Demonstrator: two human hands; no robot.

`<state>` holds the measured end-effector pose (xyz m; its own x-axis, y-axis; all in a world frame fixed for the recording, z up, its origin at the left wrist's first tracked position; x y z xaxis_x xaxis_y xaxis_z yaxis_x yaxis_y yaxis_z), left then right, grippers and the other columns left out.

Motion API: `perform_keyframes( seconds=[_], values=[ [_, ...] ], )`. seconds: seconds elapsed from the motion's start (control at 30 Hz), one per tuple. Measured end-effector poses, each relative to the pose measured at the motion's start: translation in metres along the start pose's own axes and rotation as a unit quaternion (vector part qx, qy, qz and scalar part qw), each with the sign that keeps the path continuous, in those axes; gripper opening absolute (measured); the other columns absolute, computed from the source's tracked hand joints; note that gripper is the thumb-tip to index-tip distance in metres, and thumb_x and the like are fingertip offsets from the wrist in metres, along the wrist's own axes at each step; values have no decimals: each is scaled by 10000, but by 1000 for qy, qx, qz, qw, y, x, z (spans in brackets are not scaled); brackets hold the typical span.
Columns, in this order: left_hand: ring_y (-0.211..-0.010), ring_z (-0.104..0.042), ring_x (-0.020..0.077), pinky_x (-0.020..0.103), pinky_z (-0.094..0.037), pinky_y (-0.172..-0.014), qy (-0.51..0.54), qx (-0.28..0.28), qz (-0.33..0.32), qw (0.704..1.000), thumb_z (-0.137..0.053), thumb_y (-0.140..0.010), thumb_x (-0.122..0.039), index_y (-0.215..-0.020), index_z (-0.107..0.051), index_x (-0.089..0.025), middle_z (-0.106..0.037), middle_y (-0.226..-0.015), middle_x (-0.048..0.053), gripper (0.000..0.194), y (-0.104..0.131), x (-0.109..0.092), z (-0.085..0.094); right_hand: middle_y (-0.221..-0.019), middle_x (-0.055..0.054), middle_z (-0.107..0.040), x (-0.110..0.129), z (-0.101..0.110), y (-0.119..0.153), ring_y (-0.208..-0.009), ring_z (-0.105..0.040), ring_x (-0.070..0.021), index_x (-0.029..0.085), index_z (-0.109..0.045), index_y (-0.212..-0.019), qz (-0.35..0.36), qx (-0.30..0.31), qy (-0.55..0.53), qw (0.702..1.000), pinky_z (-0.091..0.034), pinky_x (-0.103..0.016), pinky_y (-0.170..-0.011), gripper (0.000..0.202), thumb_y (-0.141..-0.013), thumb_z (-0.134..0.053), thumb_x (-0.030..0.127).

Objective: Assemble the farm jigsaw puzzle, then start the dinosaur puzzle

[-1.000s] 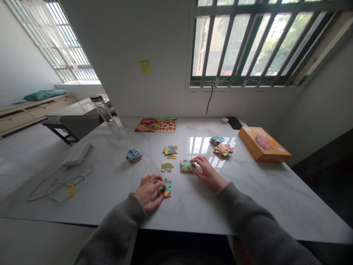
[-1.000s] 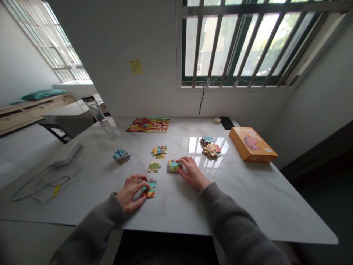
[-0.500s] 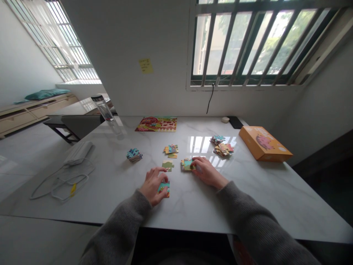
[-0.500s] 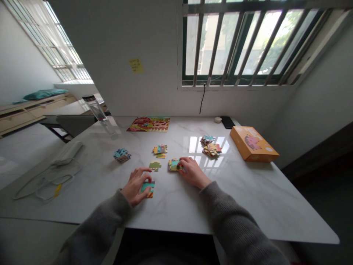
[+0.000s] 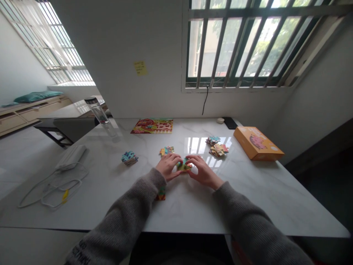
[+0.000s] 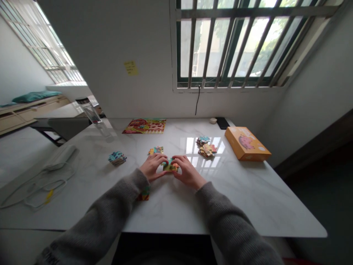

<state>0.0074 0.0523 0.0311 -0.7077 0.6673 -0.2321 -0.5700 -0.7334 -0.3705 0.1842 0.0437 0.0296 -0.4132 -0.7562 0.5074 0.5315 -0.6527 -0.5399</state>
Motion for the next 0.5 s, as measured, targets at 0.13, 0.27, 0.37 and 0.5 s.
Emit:
perform_keyframes(
  seconds=[0.13, 0.27, 0.37, 0.5],
  values=[
    [-1204, -512, 294, 440, -400, -999, -2, -6, 66, 998, -715, -817, -353, -1087, -617, -245, -619, -1275, 71, 307, -2, 39, 0, -1374, -125, -546, -7, 0, 1, -1274, -485, -283, 234, -572, -1235, -22, 3, 20, 1000, -457, -517, -1058, 385, -861, -604, 151],
    [-1152, -518, 298, 447, -402, -973, -18, -30, 170, 985, -696, -817, -310, -1078, -631, -238, -626, -1256, 73, 278, -3, 83, -2, -1245, -121, -621, -17, -8, 3, -1168, -535, -276, 226, -622, -1145, -29, 49, 52, 997, -488, -482, -1001, 281, -867, -631, 180],
    [-1132, -521, 307, 457, -397, -959, -25, -29, 220, 975, -667, -830, -314, -1073, -636, -230, -643, -1199, 83, 258, -1, 99, -7, -1161, -105, -656, -22, -13, 3, -1094, -557, -262, 224, -648, -1043, -26, 80, 64, 994, -493, -452, -956, 176, -872, -647, 181],
    [-1202, -492, 329, 490, -368, -1000, -27, -42, 230, 972, -671, -808, -311, -1090, -634, -223, -589, -1305, 106, 298, 2, 94, -7, -1122, -95, -668, -24, -12, 1, -1055, -566, -252, 219, -640, -1035, -34, 76, 45, 996, -488, -432, -940, 190, -856, -684, 173]
  ],
)
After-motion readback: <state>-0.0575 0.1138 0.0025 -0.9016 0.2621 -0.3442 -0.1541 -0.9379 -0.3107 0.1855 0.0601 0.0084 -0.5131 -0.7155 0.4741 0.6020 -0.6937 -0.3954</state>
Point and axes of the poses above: each hand's wrist, its own y-axis away from the middle knuckle, its own z-axis out of the back of the hand, x = y × z, the point moved 5 cm from there along -y, towards the middle knuckle
